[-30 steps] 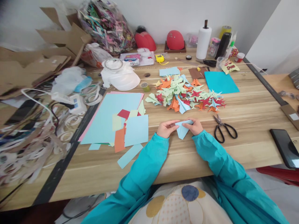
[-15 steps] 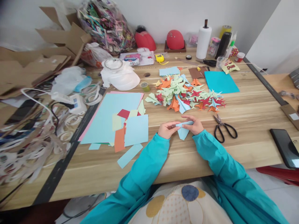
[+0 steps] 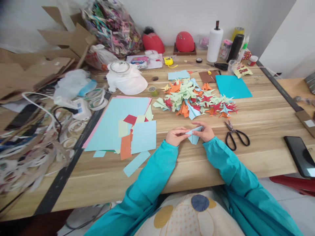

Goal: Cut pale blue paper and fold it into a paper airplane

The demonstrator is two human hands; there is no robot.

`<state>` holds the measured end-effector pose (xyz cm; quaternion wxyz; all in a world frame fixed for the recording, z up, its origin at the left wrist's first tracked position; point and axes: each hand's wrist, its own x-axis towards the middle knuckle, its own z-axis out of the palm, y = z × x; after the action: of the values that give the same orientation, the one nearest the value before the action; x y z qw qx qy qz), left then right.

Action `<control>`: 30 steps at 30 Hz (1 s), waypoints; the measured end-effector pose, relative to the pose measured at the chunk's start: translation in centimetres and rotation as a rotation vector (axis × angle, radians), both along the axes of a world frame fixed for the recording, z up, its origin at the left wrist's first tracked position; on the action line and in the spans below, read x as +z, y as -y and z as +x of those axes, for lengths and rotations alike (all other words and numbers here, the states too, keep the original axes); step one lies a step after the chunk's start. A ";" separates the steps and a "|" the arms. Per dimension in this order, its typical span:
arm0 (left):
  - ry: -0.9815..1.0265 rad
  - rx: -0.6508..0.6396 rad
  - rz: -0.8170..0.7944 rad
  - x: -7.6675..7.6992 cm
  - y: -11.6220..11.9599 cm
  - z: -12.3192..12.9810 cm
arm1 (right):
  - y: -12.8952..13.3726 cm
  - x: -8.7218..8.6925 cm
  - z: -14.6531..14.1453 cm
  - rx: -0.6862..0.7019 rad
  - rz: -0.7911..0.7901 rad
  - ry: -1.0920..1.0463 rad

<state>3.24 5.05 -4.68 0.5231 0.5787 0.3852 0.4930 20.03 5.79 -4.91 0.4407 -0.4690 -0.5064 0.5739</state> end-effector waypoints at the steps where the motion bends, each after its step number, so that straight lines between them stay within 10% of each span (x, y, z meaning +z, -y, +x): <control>1: -0.012 0.007 0.008 0.0 0.0 0.0 | 0.0 0.0 0.0 -0.005 0.011 0.010; 30: -0.200 0.020 0.093 -0.2 0.0 -0.1 | 0.3 0.1 -0.2 -0.083 0.033 0.097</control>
<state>3.19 5.08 -4.92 0.4498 0.6446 0.4180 0.4555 19.82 5.51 -4.82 0.4468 -0.5096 -0.5164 0.5235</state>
